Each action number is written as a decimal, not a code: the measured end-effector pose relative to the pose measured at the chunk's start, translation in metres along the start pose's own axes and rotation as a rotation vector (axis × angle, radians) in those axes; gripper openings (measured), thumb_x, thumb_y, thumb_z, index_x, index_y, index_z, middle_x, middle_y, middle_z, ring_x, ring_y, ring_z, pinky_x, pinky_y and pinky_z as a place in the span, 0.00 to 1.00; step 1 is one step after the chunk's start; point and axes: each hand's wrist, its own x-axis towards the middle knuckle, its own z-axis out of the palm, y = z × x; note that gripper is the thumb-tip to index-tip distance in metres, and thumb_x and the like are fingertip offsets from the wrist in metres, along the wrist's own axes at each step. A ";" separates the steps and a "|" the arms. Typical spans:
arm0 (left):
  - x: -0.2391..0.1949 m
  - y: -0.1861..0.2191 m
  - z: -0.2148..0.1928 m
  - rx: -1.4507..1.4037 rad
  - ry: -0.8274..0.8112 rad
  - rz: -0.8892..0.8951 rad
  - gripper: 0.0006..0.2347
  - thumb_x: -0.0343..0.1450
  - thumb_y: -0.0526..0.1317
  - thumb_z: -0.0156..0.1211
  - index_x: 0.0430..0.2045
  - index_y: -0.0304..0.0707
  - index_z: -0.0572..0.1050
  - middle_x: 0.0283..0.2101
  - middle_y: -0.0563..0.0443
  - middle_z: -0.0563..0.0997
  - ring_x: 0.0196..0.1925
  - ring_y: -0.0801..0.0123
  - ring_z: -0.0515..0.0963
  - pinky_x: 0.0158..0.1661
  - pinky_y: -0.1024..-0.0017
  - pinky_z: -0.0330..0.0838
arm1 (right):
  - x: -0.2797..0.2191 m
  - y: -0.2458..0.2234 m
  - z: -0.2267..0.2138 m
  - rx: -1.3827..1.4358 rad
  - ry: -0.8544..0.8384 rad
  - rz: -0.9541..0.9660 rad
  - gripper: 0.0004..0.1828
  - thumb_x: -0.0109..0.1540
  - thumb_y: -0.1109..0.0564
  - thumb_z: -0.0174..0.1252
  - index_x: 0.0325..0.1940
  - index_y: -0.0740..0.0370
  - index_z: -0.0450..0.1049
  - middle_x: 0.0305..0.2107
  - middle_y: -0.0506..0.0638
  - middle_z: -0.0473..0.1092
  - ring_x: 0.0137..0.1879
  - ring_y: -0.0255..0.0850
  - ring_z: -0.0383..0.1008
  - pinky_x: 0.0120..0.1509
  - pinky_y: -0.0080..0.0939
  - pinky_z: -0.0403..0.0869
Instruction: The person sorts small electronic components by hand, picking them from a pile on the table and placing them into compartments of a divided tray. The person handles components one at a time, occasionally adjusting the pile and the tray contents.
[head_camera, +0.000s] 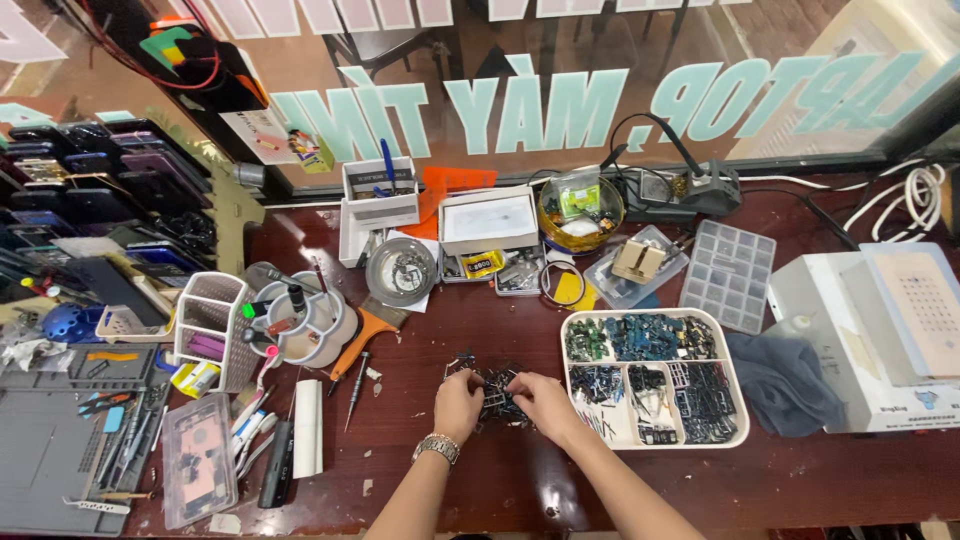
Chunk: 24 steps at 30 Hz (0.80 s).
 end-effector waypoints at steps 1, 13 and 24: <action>0.000 -0.005 -0.003 0.003 0.004 0.019 0.06 0.65 0.35 0.64 0.32 0.36 0.81 0.35 0.42 0.85 0.39 0.54 0.85 0.43 0.60 0.77 | 0.002 -0.006 0.006 -0.042 -0.006 -0.012 0.10 0.57 0.65 0.62 0.43 0.63 0.77 0.36 0.53 0.77 0.44 0.46 0.81 0.49 0.43 0.77; 0.000 -0.025 -0.040 0.122 -0.158 0.170 0.06 0.59 0.33 0.71 0.25 0.38 0.82 0.33 0.47 0.83 0.39 0.59 0.82 0.42 0.62 0.77 | 0.009 -0.036 0.027 -0.294 0.035 0.054 0.08 0.56 0.63 0.65 0.35 0.62 0.73 0.35 0.51 0.72 0.47 0.46 0.74 0.50 0.46 0.75; 0.005 0.007 -0.021 0.445 -0.482 0.352 0.12 0.58 0.40 0.78 0.28 0.39 0.80 0.41 0.48 0.81 0.46 0.57 0.81 0.49 0.61 0.75 | 0.016 0.033 0.017 0.246 0.134 0.321 0.03 0.61 0.64 0.62 0.37 0.66 0.76 0.28 0.48 0.77 0.31 0.33 0.76 0.36 0.34 0.78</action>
